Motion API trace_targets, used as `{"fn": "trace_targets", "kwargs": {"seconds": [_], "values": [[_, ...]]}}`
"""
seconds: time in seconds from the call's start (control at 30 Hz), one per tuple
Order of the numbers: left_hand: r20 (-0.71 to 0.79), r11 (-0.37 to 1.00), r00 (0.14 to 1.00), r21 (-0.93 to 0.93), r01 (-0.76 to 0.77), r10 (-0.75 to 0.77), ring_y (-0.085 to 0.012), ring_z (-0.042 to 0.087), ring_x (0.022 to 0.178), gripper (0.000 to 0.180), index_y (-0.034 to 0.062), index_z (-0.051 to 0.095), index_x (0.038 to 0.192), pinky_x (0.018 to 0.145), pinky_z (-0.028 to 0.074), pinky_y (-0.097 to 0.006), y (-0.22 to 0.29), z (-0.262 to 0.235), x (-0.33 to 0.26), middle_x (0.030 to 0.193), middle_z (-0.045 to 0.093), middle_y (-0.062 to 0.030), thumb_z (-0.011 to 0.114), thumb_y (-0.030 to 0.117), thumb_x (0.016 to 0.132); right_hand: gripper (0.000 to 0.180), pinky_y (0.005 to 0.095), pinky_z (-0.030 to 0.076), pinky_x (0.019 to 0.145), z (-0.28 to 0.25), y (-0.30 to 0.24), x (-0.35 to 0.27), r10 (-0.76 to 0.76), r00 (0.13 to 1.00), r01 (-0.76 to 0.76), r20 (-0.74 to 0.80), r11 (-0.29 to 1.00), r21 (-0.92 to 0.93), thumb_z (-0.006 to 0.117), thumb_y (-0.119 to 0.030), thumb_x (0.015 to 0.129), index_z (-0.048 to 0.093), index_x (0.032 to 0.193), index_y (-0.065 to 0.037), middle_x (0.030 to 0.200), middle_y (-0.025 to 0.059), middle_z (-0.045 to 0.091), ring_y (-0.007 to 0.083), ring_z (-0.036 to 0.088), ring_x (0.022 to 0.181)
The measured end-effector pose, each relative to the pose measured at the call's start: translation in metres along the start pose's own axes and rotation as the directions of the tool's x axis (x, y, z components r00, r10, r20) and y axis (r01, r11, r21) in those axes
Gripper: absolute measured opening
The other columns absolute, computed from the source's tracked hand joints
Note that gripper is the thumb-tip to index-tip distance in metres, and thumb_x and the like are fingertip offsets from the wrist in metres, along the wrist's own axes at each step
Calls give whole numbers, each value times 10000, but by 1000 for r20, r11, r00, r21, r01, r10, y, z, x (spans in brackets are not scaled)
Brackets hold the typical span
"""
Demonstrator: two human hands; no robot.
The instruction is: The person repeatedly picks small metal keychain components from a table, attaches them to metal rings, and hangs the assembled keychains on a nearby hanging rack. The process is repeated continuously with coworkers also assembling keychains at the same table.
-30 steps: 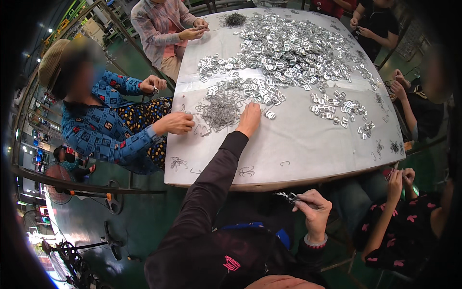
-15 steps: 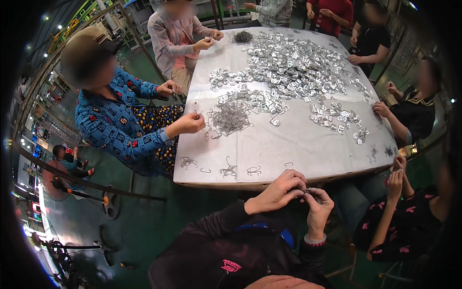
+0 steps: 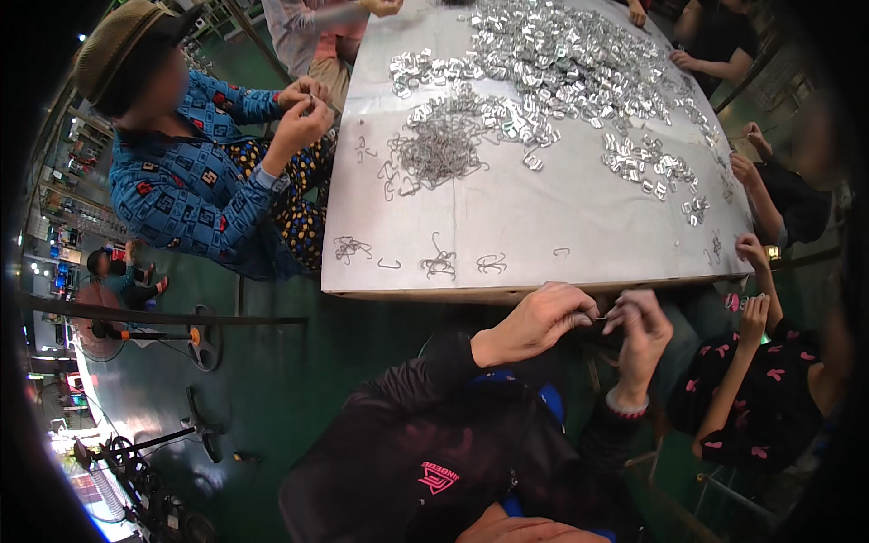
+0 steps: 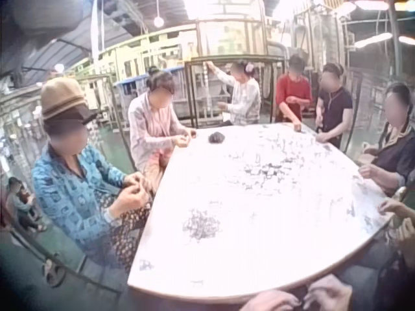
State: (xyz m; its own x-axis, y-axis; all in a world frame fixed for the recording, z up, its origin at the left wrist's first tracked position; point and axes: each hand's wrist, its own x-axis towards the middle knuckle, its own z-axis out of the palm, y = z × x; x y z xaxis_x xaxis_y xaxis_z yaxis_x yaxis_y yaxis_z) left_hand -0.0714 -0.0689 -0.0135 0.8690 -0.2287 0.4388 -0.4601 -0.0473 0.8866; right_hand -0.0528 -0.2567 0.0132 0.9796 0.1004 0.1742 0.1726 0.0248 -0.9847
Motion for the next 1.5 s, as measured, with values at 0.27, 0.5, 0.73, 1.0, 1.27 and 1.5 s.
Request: {"fn": "trace_targets", "kwargs": {"seconds": [0.27,0.5,0.73,1.0,1.27,1.5], "values": [[-25,996,996,-14,85,-85,-277,574,862,85,38,603,941,805,439,-362,0,-8,-8,874,614,-80,624,76,867,262,296,507,658,77,113,172,-87,961,187,264,905,-382,601,-24,861,659,1116,-2,923,108,664,206,639,786],[-42,981,981,-29,190,-192,-253,579,867,90,36,613,950,805,443,-346,0,-13,-18,887,622,-75,635,68,869,360,329,517,749,110,208,222,-236,907,421,349,459,-783,670,-17,779,653,1138,-41,974,136,679,318,627,870],[-31,966,970,-105,236,-241,-266,603,842,111,19,609,979,739,471,-345,-10,-11,-12,906,636,-100,630,56,877,207,269,508,605,58,133,143,150,987,-147,55,988,-49,645,39,812,655,1017,70,793,115,667,160,619,653],[-72,973,972,-71,218,-223,-277,616,836,106,5,602,972,746,478,-350,-6,5,-1,893,639,-121,613,76,894,184,239,501,637,5,11,29,141,988,-141,67,990,6,619,99,834,659,1013,101,879,128,674,141,621,689],[-82,980,984,112,164,-155,-325,596,876,119,16,610,965,787,460,-384,0,8,7,905,633,-130,629,86,870,184,230,508,619,9,-8,9,-3,998,-3,66,995,104,597,158,830,662,989,94,958,143,635,151,617,729],[-246,964,969,248,99,-37,-212,634,945,202,43,647,1028,802,499,-327,-57,-33,29,957,654,-94,676,28,829,179,254,527,612,6,-2,16,50,998,-56,41,983,173,602,160,817,672,967,92,891,134,624,170,619,691]]}}
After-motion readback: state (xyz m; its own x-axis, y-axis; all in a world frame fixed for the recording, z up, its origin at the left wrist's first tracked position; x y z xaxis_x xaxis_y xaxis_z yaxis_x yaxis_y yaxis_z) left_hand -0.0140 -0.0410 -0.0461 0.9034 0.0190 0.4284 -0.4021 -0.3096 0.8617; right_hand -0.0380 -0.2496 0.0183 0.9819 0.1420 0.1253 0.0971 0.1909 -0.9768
